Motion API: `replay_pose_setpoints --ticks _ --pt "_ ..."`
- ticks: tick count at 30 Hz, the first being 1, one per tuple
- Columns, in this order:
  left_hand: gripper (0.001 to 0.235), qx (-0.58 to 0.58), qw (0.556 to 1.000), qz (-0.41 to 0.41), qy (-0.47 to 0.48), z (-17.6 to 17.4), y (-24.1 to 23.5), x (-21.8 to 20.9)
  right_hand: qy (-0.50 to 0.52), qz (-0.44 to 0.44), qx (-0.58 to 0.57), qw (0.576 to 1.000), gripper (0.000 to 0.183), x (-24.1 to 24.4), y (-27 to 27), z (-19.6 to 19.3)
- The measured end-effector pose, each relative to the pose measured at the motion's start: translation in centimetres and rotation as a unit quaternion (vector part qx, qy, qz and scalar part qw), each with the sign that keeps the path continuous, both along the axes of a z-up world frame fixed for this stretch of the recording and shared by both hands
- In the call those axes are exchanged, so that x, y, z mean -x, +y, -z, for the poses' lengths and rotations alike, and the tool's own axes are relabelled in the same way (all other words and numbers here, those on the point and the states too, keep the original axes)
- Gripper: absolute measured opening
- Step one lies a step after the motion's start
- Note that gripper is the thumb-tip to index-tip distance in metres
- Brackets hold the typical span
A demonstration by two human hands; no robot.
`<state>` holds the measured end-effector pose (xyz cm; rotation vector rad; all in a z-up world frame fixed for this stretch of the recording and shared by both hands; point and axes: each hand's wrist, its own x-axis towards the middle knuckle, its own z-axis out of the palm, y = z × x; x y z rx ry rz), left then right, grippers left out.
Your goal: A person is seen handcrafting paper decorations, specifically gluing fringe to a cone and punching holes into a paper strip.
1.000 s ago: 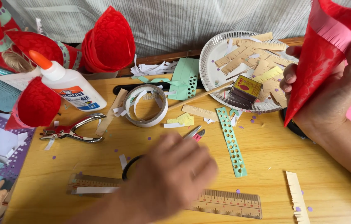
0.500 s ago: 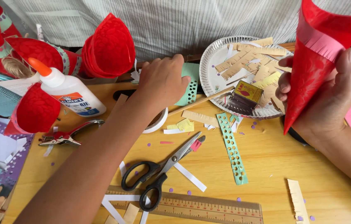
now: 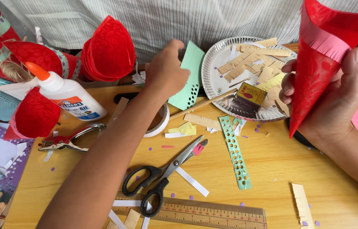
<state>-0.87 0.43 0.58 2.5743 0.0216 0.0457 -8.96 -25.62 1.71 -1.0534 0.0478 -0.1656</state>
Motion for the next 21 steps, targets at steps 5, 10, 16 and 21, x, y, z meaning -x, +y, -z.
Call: replay_pose_setpoints --ticks 5,10,16,21 --pt "0.047 0.172 0.979 0.023 -0.108 -1.9 0.9 1.8 0.013 -0.025 0.007 1.0 0.068 -0.3 -0.4 0.6" --pt "0.019 0.334 0.899 0.155 -0.239 -3.3 1.7 3.5 -0.058 -0.087 0.046 0.993 0.064 -0.6 -1.1 2.1" --pt "0.01 0.4 0.856 0.238 -0.227 -5.5 2.7 6.8 -0.096 -0.104 0.144 0.979 0.061 -0.3 -1.1 3.1" --pt "0.027 0.364 0.839 0.308 -0.264 -6.1 3.1 9.1 -0.2 -0.199 0.416 0.865 0.048 -1.0 -2.3 4.1"
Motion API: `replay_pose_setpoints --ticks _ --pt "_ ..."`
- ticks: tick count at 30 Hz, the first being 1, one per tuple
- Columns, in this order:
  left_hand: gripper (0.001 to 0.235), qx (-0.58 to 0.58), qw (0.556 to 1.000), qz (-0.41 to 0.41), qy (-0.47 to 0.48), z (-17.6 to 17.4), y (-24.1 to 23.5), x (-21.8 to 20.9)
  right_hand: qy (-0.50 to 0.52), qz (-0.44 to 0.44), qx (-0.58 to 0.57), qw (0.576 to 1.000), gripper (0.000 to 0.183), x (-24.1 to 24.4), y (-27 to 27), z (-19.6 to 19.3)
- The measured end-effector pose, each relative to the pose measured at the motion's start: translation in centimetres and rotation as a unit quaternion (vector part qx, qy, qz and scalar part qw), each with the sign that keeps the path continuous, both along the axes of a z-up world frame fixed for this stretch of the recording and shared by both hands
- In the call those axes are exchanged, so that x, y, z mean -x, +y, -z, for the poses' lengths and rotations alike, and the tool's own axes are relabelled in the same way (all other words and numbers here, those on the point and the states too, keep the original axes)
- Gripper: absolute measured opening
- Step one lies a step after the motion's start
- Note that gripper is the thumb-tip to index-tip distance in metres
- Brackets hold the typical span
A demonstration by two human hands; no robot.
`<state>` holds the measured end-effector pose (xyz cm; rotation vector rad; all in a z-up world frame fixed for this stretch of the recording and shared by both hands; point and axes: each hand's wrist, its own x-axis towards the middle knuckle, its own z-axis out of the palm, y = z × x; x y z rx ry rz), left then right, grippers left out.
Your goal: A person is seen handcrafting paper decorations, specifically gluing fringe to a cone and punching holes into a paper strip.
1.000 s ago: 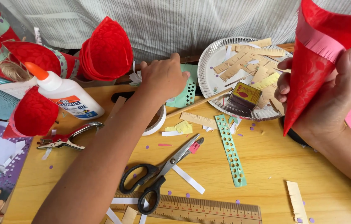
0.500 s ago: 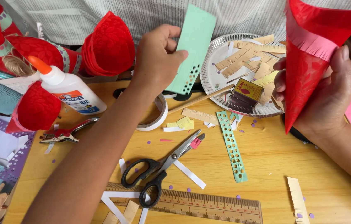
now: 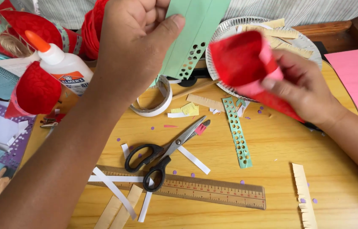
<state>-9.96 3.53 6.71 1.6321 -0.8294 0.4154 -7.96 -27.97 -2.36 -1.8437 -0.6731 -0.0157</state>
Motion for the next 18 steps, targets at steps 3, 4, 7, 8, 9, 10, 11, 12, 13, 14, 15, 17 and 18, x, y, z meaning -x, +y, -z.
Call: replay_pose_setpoints --ticks 3,4,7,8,9,10,11,12,13,14,15,17,18 --pt "0.015 0.003 0.998 -0.062 0.033 -0.1 0.0 0.7 -0.05 -0.063 0.112 0.99 0.063 2.3 1.8 -2.2" --pt "0.015 0.003 0.997 -0.065 0.035 0.1 0.1 0.6 -0.048 -0.066 0.112 0.99 0.063 2.5 1.7 -1.9" --pt "0.051 -0.019 0.997 -0.07 -0.016 0.7 0.5 0.7 -0.122 -0.101 0.216 0.963 0.073 2.9 2.0 -1.7" --pt "0.05 -0.033 0.996 -0.08 0.005 0.9 0.6 0.7 -0.164 -0.13 0.233 0.95 0.074 3.1 2.4 -2.0" --pt "0.049 -0.047 0.994 -0.091 0.025 1.0 0.5 0.7 -0.205 -0.158 0.249 0.933 0.075 3.2 2.7 -2.4" --pt "0.049 -0.047 0.994 -0.091 0.025 1.2 0.5 0.6 -0.206 -0.158 0.249 0.933 0.075 3.1 2.7 -2.5" --pt "0.025 -0.046 0.997 -0.056 0.006 1.3 0.4 0.4 -0.204 -0.171 0.244 0.933 0.076 2.9 2.7 -2.5" --pt "0.022 -0.044 0.999 -0.018 -0.009 1.7 0.2 0.3 -0.196 -0.184 0.24 0.933 0.078 3.0 2.5 -2.3" --pt "0.022 -0.043 0.999 -0.017 -0.004 1.7 0.1 0.6 -0.192 -0.184 0.24 0.934 0.078 2.9 2.5 -2.3" --pt "0.019 -0.078 0.996 -0.027 -0.016 1.7 0.1 0.8 -0.18 -0.193 0.22 0.939 0.077 2.8 2.4 -2.4" --pt "0.015 -0.113 0.993 -0.037 -0.027 1.6 0.1 1.0 -0.169 -0.202 0.199 0.944 0.076 2.8 2.4 -2.5" --pt "0.016 -0.119 0.992 -0.038 -0.011 1.1 -0.4 1.4 -0.162 -0.185 0.174 0.954 0.069 2.9 2.4 -2.5" --pt "0.018 -0.124 0.992 -0.04 0.003 0.8 -0.6 1.6 -0.154 -0.168 0.149 0.962 0.062 3.0 2.4 -2.6"
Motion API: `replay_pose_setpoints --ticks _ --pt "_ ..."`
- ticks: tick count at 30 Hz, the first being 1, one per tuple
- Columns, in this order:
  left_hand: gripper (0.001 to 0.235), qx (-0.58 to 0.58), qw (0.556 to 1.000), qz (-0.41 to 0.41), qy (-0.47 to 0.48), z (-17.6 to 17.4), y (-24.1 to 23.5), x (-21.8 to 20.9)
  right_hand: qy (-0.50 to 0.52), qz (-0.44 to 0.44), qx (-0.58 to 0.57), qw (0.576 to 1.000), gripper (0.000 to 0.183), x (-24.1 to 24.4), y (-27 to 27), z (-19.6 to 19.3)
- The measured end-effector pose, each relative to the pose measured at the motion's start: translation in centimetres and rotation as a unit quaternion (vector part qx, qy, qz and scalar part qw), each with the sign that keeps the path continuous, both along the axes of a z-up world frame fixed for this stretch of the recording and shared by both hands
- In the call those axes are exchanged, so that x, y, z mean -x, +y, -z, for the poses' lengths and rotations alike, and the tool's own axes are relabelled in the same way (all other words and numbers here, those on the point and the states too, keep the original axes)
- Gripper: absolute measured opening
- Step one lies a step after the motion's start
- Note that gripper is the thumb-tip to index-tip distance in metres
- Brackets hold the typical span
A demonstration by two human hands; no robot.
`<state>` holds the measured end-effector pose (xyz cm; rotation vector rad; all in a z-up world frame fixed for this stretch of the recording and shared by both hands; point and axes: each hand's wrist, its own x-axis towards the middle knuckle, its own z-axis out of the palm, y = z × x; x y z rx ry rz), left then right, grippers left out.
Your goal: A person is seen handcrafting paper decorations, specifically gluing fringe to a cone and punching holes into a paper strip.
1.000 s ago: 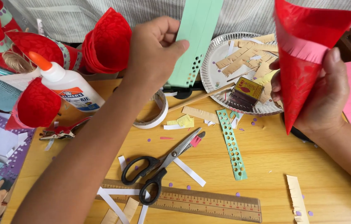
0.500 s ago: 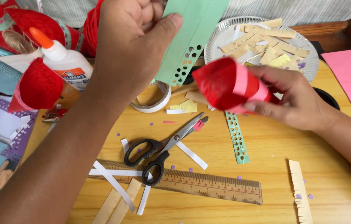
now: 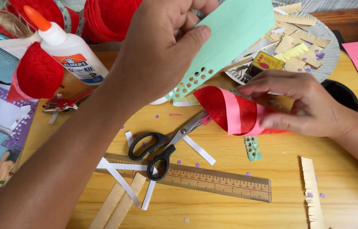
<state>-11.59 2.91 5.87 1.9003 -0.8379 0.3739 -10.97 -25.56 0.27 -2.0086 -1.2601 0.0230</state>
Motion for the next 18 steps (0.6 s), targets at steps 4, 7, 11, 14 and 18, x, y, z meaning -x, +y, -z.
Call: replay_pose_setpoints --ticks 4,7,11,14,18 --pt "0.017 -0.045 0.998 -0.022 -0.037 -1.4 0.0 0.7 0.079 0.112 -0.081 0.987 0.05 0.2 -0.9 1.2" --pt "0.02 -0.063 0.996 -0.013 -0.06 -2.2 0.2 0.8 0.147 0.14 -0.204 0.958 0.064 -0.7 -1.7 2.7" --pt "0.023 -0.09 0.992 0.014 -0.086 -2.9 -0.6 0.7 0.243 0.086 -0.305 0.917 0.061 -1.0 -2.0 3.4" --pt "0.025 -0.114 0.985 0.023 -0.124 -2.3 -1.8 0.2 0.314 0.048 -0.342 0.884 0.072 -0.7 -1.9 3.6" --pt "0.021 -0.165 0.984 0.012 -0.068 -1.5 -3.1 0.6 0.352 0.05 -0.352 0.866 0.033 0.5 -1.7 3.6"
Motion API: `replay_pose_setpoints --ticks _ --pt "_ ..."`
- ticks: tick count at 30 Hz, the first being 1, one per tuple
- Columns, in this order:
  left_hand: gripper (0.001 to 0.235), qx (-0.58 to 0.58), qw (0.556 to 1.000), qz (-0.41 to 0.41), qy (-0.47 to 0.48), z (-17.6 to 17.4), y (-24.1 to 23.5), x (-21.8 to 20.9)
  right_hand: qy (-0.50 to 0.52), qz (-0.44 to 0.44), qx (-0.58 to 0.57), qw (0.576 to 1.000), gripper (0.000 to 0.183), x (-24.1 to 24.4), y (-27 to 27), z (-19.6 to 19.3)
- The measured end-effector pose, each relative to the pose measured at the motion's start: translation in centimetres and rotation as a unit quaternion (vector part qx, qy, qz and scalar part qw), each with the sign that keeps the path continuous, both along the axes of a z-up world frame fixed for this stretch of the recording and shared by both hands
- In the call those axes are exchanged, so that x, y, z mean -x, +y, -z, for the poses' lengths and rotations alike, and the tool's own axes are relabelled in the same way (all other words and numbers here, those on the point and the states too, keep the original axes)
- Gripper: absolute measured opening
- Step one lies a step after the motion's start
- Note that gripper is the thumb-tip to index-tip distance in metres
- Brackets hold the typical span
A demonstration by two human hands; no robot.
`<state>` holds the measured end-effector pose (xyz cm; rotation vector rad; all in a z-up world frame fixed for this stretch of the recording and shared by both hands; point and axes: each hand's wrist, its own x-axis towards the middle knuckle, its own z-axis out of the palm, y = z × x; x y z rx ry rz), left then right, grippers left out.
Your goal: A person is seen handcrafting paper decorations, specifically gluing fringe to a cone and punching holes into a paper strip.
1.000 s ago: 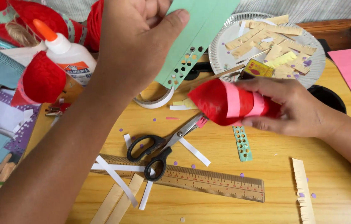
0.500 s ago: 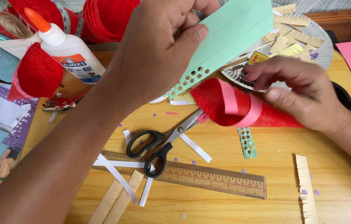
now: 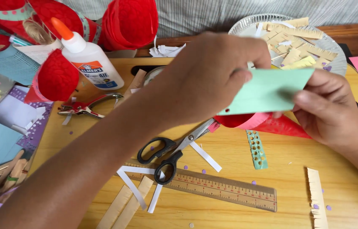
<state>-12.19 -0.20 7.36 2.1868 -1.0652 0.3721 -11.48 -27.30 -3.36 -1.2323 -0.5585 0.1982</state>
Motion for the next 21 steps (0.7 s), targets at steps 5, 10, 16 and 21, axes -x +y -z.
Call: replay_pose_setpoints --ticks 5,10,16,21 --pt "0.014 -0.048 0.998 -0.014 0.03 0.2 1.8 1.6 -0.011 0.08 0.073 0.994 0.027 0.8 1.5 -0.4" --pt "0.011 -0.072 0.994 -0.067 0.055 -1.3 6.4 3.8 -0.001 0.07 0.076 0.995 0.006 0.4 0.8 0.6" --pt "0.014 -0.235 0.941 -0.24 0.044 0.2 14.7 6.2 0.006 0.109 0.086 0.99 0.012 -0.1 0.7 1.7" --pt "0.019 -0.412 0.842 -0.315 0.151 4.4 18.6 6.4 0.008 0.107 0.108 0.988 0.008 -0.6 0.1 2.3"
